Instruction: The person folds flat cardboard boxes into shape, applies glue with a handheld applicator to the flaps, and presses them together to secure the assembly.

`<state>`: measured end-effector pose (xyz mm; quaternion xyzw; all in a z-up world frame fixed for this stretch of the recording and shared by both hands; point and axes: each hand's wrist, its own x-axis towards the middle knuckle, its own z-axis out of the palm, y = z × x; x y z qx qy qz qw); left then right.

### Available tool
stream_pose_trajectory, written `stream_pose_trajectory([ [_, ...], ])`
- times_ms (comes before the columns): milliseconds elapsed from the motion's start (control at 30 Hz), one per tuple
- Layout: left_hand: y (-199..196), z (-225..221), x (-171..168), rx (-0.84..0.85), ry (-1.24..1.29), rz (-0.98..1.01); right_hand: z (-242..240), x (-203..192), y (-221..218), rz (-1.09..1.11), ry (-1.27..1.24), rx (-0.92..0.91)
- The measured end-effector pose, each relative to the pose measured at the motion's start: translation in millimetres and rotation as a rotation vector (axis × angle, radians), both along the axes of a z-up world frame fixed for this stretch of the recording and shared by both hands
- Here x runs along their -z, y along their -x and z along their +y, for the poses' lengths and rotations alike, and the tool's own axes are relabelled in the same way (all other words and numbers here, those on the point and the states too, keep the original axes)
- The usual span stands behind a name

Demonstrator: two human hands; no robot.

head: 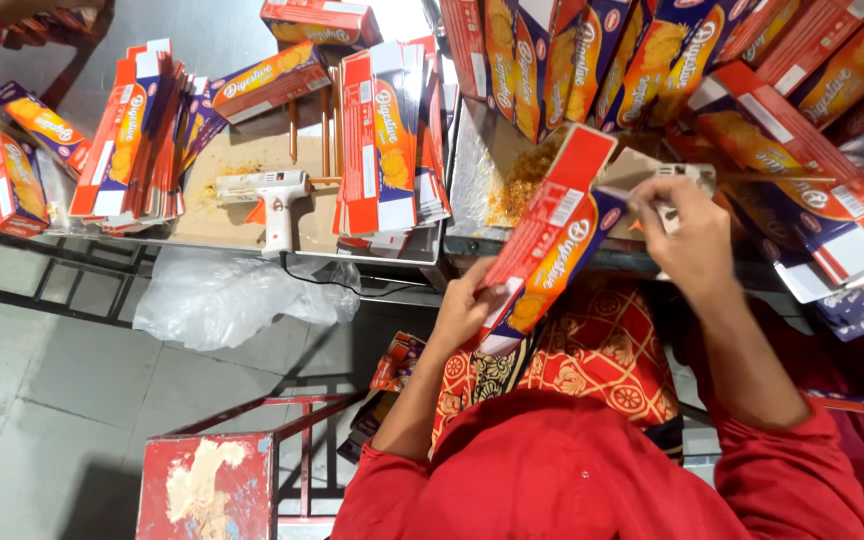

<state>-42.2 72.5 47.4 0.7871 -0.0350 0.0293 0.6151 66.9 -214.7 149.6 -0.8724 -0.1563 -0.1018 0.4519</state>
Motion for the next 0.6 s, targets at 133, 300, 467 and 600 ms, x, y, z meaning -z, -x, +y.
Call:
stream_pose_trajectory([
  [133,7,2,7,0.045,-0.408,-0.289,-45,-20,-27,0.219,0.311,-0.462],
  [300,10,1,8,0.348,-0.304,-0.035,-46,-3,-24,0.047,0.117,-1.036],
  [467,4,-31,13,0.993,0.183,0.013,-32,5,20,0.391,0.535,-0.927],
  [600,7,-45,28,0.891,0.318,0.076,-40,-29,33,0.419,0.632,-1.098],
])
